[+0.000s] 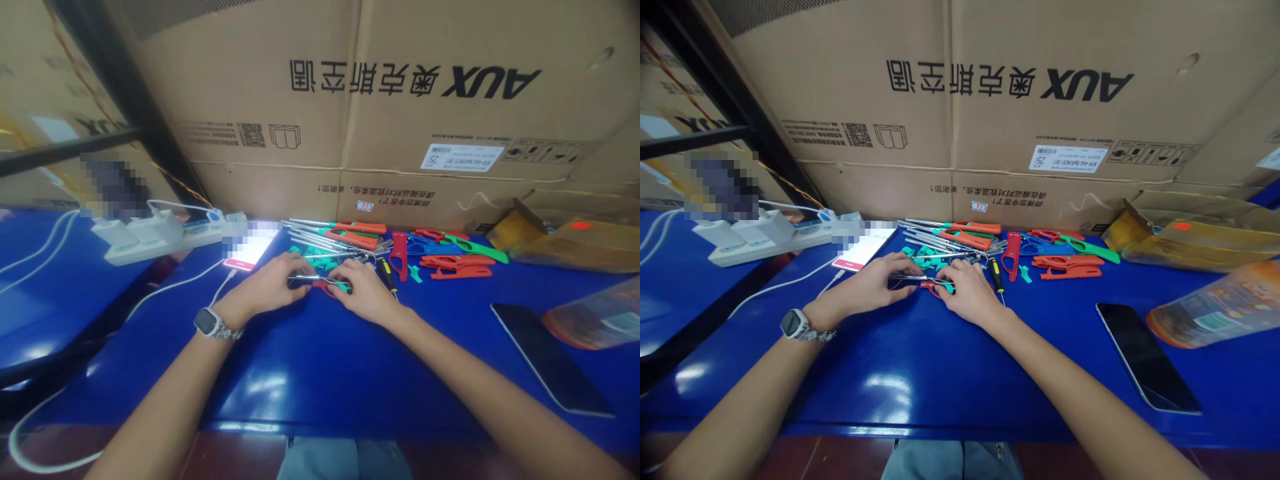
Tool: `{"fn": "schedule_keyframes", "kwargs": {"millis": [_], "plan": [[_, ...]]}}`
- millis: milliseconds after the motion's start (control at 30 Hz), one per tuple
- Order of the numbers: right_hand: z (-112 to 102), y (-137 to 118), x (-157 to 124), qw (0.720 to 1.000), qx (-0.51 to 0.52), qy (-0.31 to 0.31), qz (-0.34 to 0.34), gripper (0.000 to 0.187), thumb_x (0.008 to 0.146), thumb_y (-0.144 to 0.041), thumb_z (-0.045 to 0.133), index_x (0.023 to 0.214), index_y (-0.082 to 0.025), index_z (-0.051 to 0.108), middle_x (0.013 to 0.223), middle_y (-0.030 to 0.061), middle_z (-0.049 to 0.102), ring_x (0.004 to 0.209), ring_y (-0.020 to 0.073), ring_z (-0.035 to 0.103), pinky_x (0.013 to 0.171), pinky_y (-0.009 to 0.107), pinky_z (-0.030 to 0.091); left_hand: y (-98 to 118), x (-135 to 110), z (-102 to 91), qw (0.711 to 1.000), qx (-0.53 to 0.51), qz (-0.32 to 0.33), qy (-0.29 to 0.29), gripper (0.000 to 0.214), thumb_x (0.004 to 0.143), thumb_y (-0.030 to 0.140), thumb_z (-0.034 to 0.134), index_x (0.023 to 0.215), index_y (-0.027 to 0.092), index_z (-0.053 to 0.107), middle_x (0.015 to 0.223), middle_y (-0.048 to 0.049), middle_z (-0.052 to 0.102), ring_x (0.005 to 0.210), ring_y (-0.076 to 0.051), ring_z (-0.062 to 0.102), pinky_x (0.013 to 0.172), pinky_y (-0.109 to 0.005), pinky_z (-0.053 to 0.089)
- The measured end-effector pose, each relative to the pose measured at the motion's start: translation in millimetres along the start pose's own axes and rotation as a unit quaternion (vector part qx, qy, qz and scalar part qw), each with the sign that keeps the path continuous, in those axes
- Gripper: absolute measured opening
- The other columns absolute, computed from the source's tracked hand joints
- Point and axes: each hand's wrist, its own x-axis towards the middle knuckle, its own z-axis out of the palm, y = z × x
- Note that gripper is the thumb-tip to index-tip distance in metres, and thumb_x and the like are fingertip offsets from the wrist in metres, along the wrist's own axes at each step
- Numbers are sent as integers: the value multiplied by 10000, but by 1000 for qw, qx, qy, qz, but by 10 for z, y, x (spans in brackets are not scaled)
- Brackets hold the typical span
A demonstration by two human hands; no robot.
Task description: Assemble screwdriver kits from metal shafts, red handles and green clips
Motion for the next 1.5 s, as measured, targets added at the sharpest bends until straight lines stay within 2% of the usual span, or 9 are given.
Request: {"fn": "schedule_keyframes", "kwargs": {"millis": [200, 467, 633, 733, 1100, 1367, 1500], "plan": [[9, 8, 4, 1000, 0, 4, 1, 113, 906, -291, 637, 980, -225, 691, 988, 43, 665, 981, 221, 599, 878, 384, 365, -57, 3, -13, 1000, 6, -10, -9, 170, 871, 122, 586, 982, 191, 695, 954, -54, 704, 916, -207, 624, 843, -343, 484], [13, 7, -4, 1000, 2, 7, 0, 105, 898, -285, 649, 972, -227, 695, 977, 42, 670, 975, 221, 598, 872, 378, 363, -38, 16, 10, 998, -46, 10, -34, 181, 895, 152, 586, 966, 198, 744, 944, -56, 715, 858, -183, 646, 819, -322, 504], [12, 2, -3, 1000, -1, 4, -1, 120, 898, -272, 647, 995, -222, 696, 983, 50, 667, 995, 225, 595, 885, 379, 366, -79, 25, 42, 999, -14, 38, -31, 184, 905, 149, 578, 879, 192, 755, 938, -69, 697, 871, -190, 638, 832, -330, 498], [8, 5, -5, 1000, -4, 5, -1, 125, 894, -263, 649, 1000, -216, 697, 973, 49, 661, 990, 222, 593, 888, 380, 368, -63, 22, 18, 999, 11, 27, -38, 190, 904, 135, 573, 854, 185, 749, 935, -73, 690, 871, -194, 626, 828, -332, 493], [-4, -7, -24, 1000, 3, 12, -12, 185, 920, -335, 624, 1031, -250, 746, 948, 48, 652, 966, 218, 592, 878, 390, 378, -53, -3, 20, 998, 29, 18, -48, 207, 931, 180, 552, 922, 198, 757, 994, -78, 684, 918, -202, 627, 857, -336, 495], [4, 19, -25, 1000, -7, 16, -16, 198, 930, -289, 616, 1056, -286, 770, 919, 39, 638, 907, 194, 577, 837, 371, 374, -48, 21, 30, 998, 0, 38, -56, 244, 947, 206, 535, 1053, 219, 754, 929, -73, 659, 838, -186, 625, 790, -319, 500], [21, 33, -29, 1000, -7, 18, -25, 197, 930, -283, 617, 1049, -290, 775, 902, 34, 627, 888, 184, 570, 823, 360, 370, -70, 16, 36, 998, 15, 38, -57, 234, 944, 197, 536, 977, 214, 767, 938, -72, 653, 854, -185, 618, 801, -318, 497]]}}
